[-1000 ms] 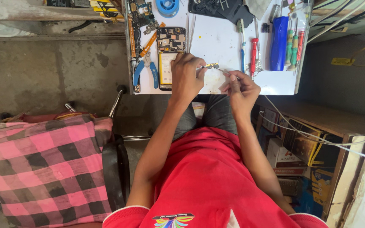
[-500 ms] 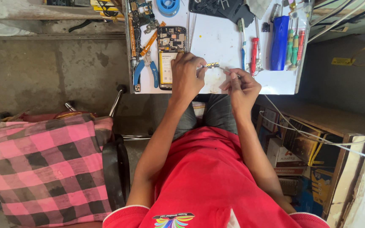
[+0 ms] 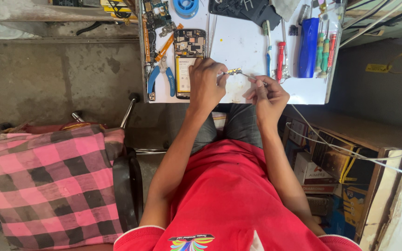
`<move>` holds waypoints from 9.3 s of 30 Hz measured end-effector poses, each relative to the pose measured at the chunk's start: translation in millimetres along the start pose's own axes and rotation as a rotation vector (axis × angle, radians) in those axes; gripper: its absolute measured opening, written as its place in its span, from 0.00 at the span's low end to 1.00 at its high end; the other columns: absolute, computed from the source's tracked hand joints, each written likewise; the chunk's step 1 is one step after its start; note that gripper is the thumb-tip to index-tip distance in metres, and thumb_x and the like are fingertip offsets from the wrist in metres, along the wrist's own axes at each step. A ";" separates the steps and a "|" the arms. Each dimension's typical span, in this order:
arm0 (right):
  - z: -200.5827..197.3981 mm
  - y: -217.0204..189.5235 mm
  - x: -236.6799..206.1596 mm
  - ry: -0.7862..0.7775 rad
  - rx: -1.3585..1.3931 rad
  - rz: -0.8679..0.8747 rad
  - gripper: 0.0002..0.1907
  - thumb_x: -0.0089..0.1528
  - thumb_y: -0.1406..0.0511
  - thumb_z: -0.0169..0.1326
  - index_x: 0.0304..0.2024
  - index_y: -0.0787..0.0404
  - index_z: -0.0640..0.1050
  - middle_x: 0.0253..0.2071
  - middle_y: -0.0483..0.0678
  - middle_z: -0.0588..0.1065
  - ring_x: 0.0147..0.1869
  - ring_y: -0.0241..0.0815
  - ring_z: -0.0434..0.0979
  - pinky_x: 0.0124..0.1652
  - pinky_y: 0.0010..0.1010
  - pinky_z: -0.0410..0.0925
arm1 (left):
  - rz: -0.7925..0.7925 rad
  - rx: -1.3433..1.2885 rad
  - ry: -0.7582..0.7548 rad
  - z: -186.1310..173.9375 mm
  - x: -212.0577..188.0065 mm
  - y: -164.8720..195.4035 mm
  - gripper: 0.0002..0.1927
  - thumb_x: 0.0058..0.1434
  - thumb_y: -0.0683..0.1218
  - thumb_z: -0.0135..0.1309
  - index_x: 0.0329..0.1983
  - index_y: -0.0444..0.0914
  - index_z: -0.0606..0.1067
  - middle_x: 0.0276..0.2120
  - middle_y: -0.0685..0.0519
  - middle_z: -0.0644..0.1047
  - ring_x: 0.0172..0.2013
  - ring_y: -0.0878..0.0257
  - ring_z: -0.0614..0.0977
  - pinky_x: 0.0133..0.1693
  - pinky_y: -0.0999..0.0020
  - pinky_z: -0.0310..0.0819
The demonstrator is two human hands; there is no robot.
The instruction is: The person cleans a small electronic component with a toothbrush, then uses a soldering iron and solder to work on the component. They handle the component with tweezers and apply flux from a small container. The work is performed on a cluttered repair bench with tools and disassembled phone parts visible.
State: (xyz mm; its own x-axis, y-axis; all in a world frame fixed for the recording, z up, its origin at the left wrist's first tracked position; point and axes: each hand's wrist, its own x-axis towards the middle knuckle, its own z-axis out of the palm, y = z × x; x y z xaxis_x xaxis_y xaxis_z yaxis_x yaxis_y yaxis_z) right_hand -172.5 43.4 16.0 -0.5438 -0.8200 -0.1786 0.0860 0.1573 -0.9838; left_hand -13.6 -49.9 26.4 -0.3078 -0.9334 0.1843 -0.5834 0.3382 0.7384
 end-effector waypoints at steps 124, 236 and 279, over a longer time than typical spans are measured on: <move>-0.2 -0.8 7.2 0.023 0.037 0.059 0.05 0.70 0.74 0.52 0.46 0.70 0.78 0.40 0.53 0.82 0.25 0.30 0.73 0.23 0.20 0.60 | 0.073 0.005 0.026 -5.6 -7.5 8.0 0.07 0.53 0.38 0.66 0.34 0.39 0.81 0.33 0.54 0.75 0.41 0.53 0.74 0.43 0.55 0.61; 53.1 -50.9 65.8 -0.157 0.558 0.175 0.03 0.65 0.76 0.56 0.39 0.67 0.79 0.38 0.55 0.79 0.31 0.38 0.75 0.32 0.25 0.67 | 0.135 -0.060 0.090 -6.1 -12.1 6.2 0.07 0.54 0.41 0.66 0.37 0.40 0.81 0.35 0.55 0.76 0.42 0.55 0.75 0.46 0.56 0.64; 95.1 -22.0 105.9 0.015 -0.695 -0.726 0.06 0.55 0.73 0.66 0.29 0.66 0.79 0.29 0.54 0.76 0.29 0.51 0.74 0.31 0.40 0.65 | 0.132 -0.036 0.077 -0.6 -15.7 4.8 0.07 0.56 0.43 0.64 0.38 0.39 0.82 0.35 0.55 0.74 0.43 0.55 0.74 0.47 0.56 0.64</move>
State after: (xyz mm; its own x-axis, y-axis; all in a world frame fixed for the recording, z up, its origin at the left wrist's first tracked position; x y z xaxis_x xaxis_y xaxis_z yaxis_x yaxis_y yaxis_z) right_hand -152.6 -99.2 17.3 -0.2822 -0.8387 0.4657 -0.7743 -0.0874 -0.6267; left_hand -11.1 -33.8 27.5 -0.3209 -0.8881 0.3292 -0.5140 0.4552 0.7270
